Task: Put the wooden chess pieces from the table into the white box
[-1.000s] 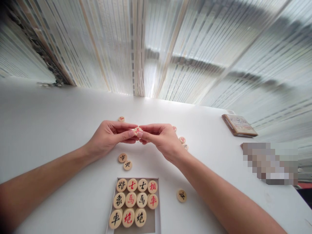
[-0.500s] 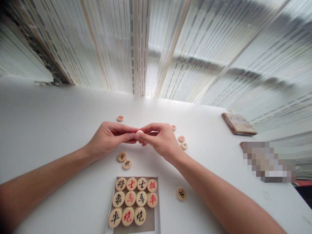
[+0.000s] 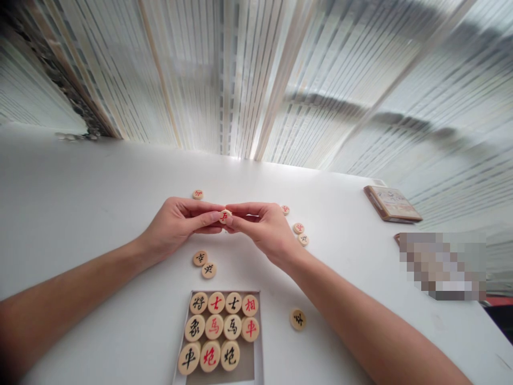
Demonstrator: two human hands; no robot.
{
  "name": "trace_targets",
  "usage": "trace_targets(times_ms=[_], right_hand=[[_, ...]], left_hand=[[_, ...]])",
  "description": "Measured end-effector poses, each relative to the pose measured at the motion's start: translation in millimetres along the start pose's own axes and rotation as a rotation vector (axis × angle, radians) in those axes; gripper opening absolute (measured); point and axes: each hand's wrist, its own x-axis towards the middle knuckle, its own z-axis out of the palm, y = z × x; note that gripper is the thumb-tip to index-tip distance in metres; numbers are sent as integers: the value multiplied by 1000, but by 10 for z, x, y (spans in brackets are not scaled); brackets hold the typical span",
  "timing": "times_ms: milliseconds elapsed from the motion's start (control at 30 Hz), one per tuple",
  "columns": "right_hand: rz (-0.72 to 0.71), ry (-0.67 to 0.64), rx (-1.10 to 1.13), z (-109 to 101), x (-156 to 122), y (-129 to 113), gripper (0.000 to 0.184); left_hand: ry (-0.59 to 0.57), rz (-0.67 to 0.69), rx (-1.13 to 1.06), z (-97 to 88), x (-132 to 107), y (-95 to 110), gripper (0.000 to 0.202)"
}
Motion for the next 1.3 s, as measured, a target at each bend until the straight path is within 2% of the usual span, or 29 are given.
trace_targets(times_ms=[267,467,900,1100,1200,1300], right_hand=[[-55,49,-76,10,0,54,50],[-89,36,-209,3,-7,70,42],[-146,-17,-194,-17,-37,29,40],[-213,-31,-239,-28,-30,48,38],[-266,-16,-271,-24,-33,61,37],[-383,-18,-326,-28,-26,90,32]], left_hand=[[20,-53,34,7,-1,-16,40],[-40,-1,112,49,-24,-13,27],[-87,74,143,27,-35,23,24],[-119,115,103,27,-22,-3,27],[-95,130,93,14,-10,-26,28],[-51,149,68,-5,4,-54,27]])
